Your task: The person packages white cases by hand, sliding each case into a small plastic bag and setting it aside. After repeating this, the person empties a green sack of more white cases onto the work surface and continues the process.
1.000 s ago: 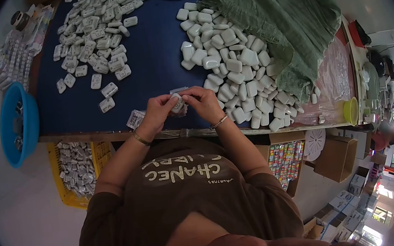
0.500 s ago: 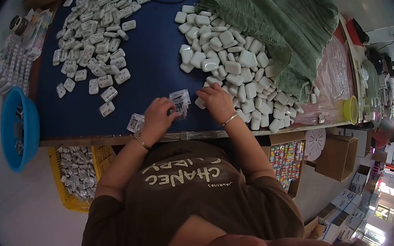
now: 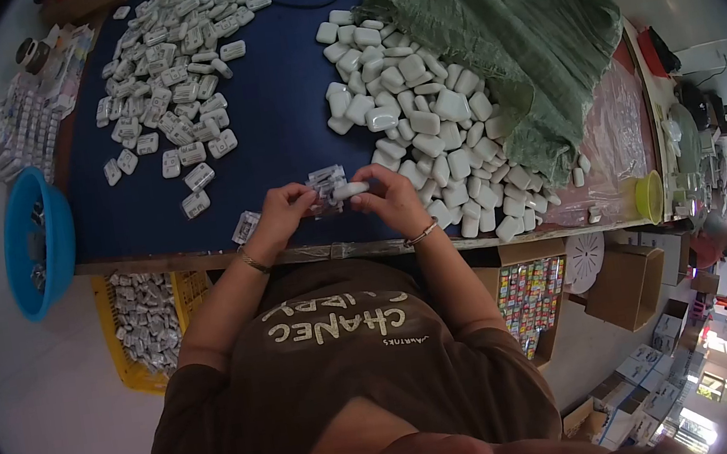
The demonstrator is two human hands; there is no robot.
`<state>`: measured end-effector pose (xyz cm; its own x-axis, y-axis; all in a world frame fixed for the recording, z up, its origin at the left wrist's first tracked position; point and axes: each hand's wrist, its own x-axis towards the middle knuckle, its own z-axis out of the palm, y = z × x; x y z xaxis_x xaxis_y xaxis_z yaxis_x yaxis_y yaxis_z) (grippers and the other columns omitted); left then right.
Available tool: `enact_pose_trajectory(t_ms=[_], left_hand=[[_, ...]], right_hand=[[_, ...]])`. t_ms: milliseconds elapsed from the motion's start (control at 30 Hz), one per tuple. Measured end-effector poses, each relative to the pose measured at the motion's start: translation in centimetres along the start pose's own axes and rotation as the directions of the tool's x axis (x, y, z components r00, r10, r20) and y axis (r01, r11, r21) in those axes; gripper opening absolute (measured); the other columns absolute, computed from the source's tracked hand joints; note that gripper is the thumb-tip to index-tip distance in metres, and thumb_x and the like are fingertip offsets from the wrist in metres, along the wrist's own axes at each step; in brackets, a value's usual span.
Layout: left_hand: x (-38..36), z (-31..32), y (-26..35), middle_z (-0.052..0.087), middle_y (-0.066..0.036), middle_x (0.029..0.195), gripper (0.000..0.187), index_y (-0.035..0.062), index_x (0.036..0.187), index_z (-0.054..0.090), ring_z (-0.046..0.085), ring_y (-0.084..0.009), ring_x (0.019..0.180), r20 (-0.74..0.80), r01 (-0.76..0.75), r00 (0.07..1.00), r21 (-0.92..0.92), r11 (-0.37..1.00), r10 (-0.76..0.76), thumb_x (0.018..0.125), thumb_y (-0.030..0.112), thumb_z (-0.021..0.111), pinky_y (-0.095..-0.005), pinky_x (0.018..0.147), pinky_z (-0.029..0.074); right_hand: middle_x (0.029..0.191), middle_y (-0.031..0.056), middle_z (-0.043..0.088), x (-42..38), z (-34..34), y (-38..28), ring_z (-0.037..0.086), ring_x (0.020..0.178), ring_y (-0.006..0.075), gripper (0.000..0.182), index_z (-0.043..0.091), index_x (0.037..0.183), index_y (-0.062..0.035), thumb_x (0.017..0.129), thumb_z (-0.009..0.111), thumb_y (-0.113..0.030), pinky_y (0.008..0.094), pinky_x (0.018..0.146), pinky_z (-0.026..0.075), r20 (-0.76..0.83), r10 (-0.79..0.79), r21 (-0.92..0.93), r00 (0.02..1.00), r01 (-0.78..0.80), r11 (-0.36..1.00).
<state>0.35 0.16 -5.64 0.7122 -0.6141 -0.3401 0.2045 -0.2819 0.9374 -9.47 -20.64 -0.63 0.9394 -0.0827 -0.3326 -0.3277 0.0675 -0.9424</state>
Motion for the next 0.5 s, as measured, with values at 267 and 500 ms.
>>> enact_pose_trajectory(t_ms=[267, 500], left_hand=[[-0.6, 0.3, 2.6, 0.066, -0.014, 0.101, 0.024, -0.0063, 0.099, 0.063, 0.067, -0.0186, 0.087, 0.135, 0.177, 0.984, -0.753, 0.634, -0.115, 0.094, 0.017, 0.060, -0.0314, 0.078, 0.058], [-0.7, 0.1, 1.8, 0.066, -0.014, 0.100, 0.026, -0.0083, 0.105, 0.063, 0.067, -0.0192, 0.087, 0.014, 0.084, 0.995, -0.619, 0.781, -0.095, 0.092, 0.015, 0.063, -0.0293, 0.078, 0.058]], right_hand=[[0.118, 0.0115, 0.053, 0.1, 4.5, 0.4, 0.061, 0.099, 0.0180, 0.035, 0.059, 0.112, -0.0004, 0.079, 0.070, 0.002, 0.0262, 0.079, 0.054, -0.176, -0.415, -0.284, 0.893, 0.358, 0.889], [0.101, 0.0095, 0.060, 0.0, 3.9, -0.3, 0.064, 0.086, 0.0165, 0.038, 0.060, 0.113, -0.0011, 0.077, 0.072, 0.001, 0.0268, 0.074, 0.054, -0.230, -0.436, -0.421, 0.870, 0.315, 0.851]])
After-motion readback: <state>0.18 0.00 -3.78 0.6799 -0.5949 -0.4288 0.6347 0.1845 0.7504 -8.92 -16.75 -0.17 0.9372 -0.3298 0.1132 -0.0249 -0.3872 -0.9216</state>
